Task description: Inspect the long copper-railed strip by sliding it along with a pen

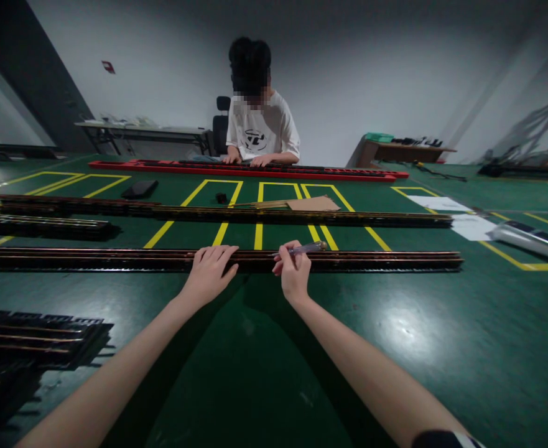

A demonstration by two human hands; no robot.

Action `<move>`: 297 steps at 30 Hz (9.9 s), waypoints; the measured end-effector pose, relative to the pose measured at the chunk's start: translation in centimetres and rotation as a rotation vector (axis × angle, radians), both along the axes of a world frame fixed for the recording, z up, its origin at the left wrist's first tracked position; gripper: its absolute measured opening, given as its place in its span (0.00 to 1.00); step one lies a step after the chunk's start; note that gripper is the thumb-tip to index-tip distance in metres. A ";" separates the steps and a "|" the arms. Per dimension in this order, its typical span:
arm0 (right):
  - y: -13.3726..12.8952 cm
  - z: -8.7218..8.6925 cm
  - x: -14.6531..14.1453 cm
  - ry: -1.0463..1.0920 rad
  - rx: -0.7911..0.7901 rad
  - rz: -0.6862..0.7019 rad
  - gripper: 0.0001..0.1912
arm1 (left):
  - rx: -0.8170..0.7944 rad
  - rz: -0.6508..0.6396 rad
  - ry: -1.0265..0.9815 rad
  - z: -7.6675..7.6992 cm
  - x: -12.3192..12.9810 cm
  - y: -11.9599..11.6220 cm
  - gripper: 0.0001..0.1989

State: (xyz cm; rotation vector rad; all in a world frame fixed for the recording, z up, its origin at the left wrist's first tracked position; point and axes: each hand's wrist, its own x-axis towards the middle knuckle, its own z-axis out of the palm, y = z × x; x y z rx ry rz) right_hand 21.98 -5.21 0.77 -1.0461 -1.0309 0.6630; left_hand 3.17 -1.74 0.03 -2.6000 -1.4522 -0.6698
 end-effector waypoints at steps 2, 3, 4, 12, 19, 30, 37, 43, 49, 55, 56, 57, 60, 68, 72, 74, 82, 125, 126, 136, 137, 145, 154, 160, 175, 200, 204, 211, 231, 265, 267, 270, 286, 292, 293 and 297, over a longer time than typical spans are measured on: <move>0.0 -0.1 0.0 -0.021 0.006 0.016 0.09 | 0.006 -0.003 -0.005 0.0 0.0 0.0 0.20; 0.1 -0.1 0.1 -0.035 0.010 0.027 0.09 | 0.007 -0.003 -0.005 0.0 0.0 0.0 0.20; 0.1 -0.2 0.1 -0.047 0.012 0.036 0.09 | 0.007 -0.001 -0.003 0.1 0.0 -0.1 0.20; 0.2 -0.4 0.6 -0.059 -0.013 0.078 0.09 | 0.002 0.014 0.007 0.1 0.1 0.0 0.20; 0.1 -0.4 0.7 -0.079 -0.028 0.108 0.10 | -0.013 0.033 -0.007 0.4 0.3 -0.3 0.20; 0.1 -0.1 0.4 -0.154 -0.049 0.273 0.11 | 0.013 0.158 -0.037 0.6 0.1 -0.3 0.21; 0.2 -0.2 0.5 -0.171 -0.075 0.314 0.12 | 0.014 0.194 -0.038 0.6 0.0 -0.3 0.20; 0.3 -0.3 0.5 -0.179 -0.070 0.310 0.11 | 0.053 0.168 -0.056 0.3 -0.1 -0.3 0.18; 0.1 -0.1 0.2 -0.126 -0.078 0.246 0.11 | 0.043 0.067 -0.030 0.3 -0.1 -0.4 0.20; -0.1 0.0 -0.1 -0.074 -0.065 0.111 0.10 | 0.007 0.035 -0.022 0.3 -0.1 -0.4 0.21; -0.1 0.0 -0.1 -0.072 -0.065 0.097 0.11 | 0.000 0.037 -0.020 0.3 -0.1 -0.4 0.21; -0.1 0.0 -0.1 -0.078 -0.068 0.092 0.11 | -0.006 0.040 -0.017 0.4 -0.1 -0.4 0.21; -0.1 -0.1 0.0 -0.128 -0.068 0.123 0.12 | -0.016 0.048 -0.007 0.5 -0.1 -0.4 0.21; -0.1 -0.2 0.4 -0.157 -0.073 0.189 0.13 | 0.008 0.054 -0.009 0.6 0.0 -0.4 0.21; 0.0 -0.4 0.6 -0.179 -0.080 0.217 0.13 | 0.013 0.072 -0.010 0.5 0.0 -0.5 0.21; 0.1 -0.4 0.7 -0.196 -0.092 0.247 0.12 | 0.016 0.092 -0.013 0.5 0.0 -0.5 0.21; 0.1 -0.1 0.4 -0.228 -0.110 0.311 0.12 | 0.026 0.095 -0.025 0.6 0.1 -0.5 0.21; -0.2 0.0 0.4 -0.044 -0.037 0.129 0.10 | 0.004 0.046 0.016 0.5 0.1 -0.4 0.21; -0.2 -0.1 0.5 -0.045 -0.037 0.137 0.10 | 0.006 0.050 0.022 0.5 0.1 -0.4 0.21; 0.0 -0.2 0.3 -0.111 -0.054 0.310 0.11 | 0.042 0.192 0.015 0.7 0.2 -0.6 0.18; 0.0 -0.2 0.0 -0.127 -0.067 0.351 0.10 | 0.052 0.213 0.016 0.7 0.2 -0.7 0.17; -0.5 0.1 -1.5 -0.131 -0.105 0.399 0.09 | 0.067 0.247 0.031 0.7 0.3 -0.9 0.17; -0.3 -0.2 -0.7 -0.060 -0.132 0.240 0.10 | 0.042 0.217 0.013 0.7 0.1 -0.9 0.18; -0.4 0.2 -0.7 -0.042 -0.130 0.128 0.09 | 0.036 0.049 -0.013 0.5 0.0 -0.7 0.21; -0.3 0.5 0.0 -0.033 -0.089 0.002 0.06 | -0.056 -0.006 -0.005 0.7 0.1 -0.6 0.22; -0.3 0.2 -0.3 -0.043 -0.131 0.308 0.14 | 0.037 0.040 -0.011 0.4 0.1 -0.5 0.20; -0.2 0.2 -0.5 -0.025 -0.135 0.290 0.14 | 0.019 -0.007 -0.006 0.4 0.1 -0.5 0.20; -0.2 0.2 -0.6 0.002 -0.124 0.210 0.10 | -0.007 -0.004 -0.011 0.5 0.1 -0.5 0.20; -0.3 0.1 -0.1 0.038 -0.103 0.153 0.09 | 0.066 0.007 0.011 0.1 0.2 -0.3 0.18; -0.3 0.2 -0.6 -0.023 -0.130 0.080 0.08 | 0.113 0.072 0.023 0.3 0.6 -0.7 0.19; -0.3 0.2 -0.5 -0.040 -0.132 0.096 0.08 | 0.112 0.074 0.022 0.2 0.6 -0.7 0.19; -0.4 0.3 -0.5 -0.055 -0.128 0.144 0.10 | 0.108 0.079 0.022 0.0 0.5 -0.6 0.18; -0.1 0.1 -0.6 -0.106 -0.124 0.276 0.13 | 0.027 0.045 0.008 0.6 0.3 -0.7 0.22; -0.2 0.2 -0.7 -0.084 -0.119 0.248 0.12 | 0.011 0.034 -0.029 0.6 0.2 -0.5 0.19; -0.2 0.2 -0.7 -0.077 -0.121 0.238 0.12 | 0.006 0.035 -0.035 0.6 0.2 -0.5 0.19; -0.4 0.2 -0.6 -0.048 -0.132 0.191 0.10 | 0.002 0.044 -0.036 0.7 0.2 -0.6 0.18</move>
